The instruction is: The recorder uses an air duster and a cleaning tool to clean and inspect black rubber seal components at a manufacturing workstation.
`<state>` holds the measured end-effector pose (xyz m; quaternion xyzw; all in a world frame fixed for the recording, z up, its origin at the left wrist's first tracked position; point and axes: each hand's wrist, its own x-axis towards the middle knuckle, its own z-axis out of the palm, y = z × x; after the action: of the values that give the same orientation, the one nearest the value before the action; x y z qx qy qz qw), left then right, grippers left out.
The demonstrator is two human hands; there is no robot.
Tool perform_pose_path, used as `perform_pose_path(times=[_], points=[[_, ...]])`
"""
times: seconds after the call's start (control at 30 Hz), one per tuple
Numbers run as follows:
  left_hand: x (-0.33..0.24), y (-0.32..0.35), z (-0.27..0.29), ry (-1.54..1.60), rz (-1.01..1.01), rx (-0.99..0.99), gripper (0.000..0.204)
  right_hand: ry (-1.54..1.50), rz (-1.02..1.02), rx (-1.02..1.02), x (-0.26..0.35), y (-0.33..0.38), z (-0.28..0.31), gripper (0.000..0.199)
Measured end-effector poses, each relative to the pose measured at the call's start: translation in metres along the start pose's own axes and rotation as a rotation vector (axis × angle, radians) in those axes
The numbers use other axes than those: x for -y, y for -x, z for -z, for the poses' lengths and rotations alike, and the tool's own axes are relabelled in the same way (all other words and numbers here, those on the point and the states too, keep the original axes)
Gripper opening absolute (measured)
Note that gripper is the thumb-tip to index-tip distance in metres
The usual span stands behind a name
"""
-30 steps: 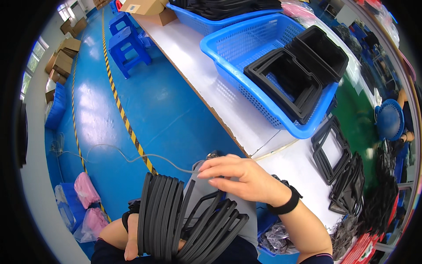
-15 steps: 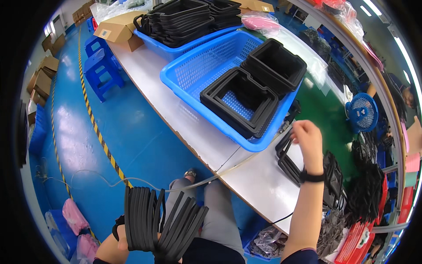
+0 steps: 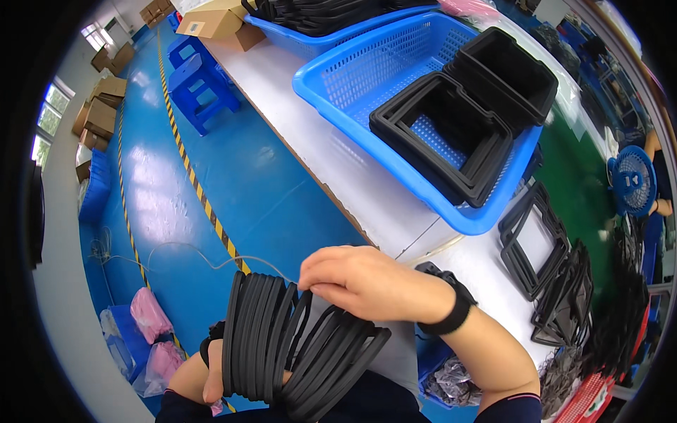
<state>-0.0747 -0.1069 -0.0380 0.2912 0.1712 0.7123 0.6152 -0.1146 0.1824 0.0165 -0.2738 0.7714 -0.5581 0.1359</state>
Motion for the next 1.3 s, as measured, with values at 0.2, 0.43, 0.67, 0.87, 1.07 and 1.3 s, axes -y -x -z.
perform_pose_path(times=[0.2,0.43,0.67,0.87,1.07,1.3], points=[[0.005,0.000,-0.006,-0.047,0.009,0.076,0.094,-0.232,-0.130,0.347,-0.007,0.004,0.001,0.019],[0.007,0.004,-0.012,-0.078,0.004,0.130,0.097,-0.390,-0.301,0.443,0.000,0.018,-0.001,0.021],[0.010,0.005,-0.010,-0.085,-0.002,0.163,0.099,-0.397,-0.419,0.476,0.005,0.018,-0.001,0.021],[0.012,0.012,-0.008,-0.076,-0.023,0.161,0.101,-0.320,-0.155,0.388,0.001,0.024,-0.007,0.018],[0.020,0.016,0.003,-0.057,-0.080,0.215,0.103,-0.179,-0.236,0.343,0.019,0.028,-0.006,0.014],[0.027,0.029,0.008,-0.132,-0.133,0.088,0.099,-0.135,-0.313,-0.446,0.022,0.040,-0.008,0.009]])
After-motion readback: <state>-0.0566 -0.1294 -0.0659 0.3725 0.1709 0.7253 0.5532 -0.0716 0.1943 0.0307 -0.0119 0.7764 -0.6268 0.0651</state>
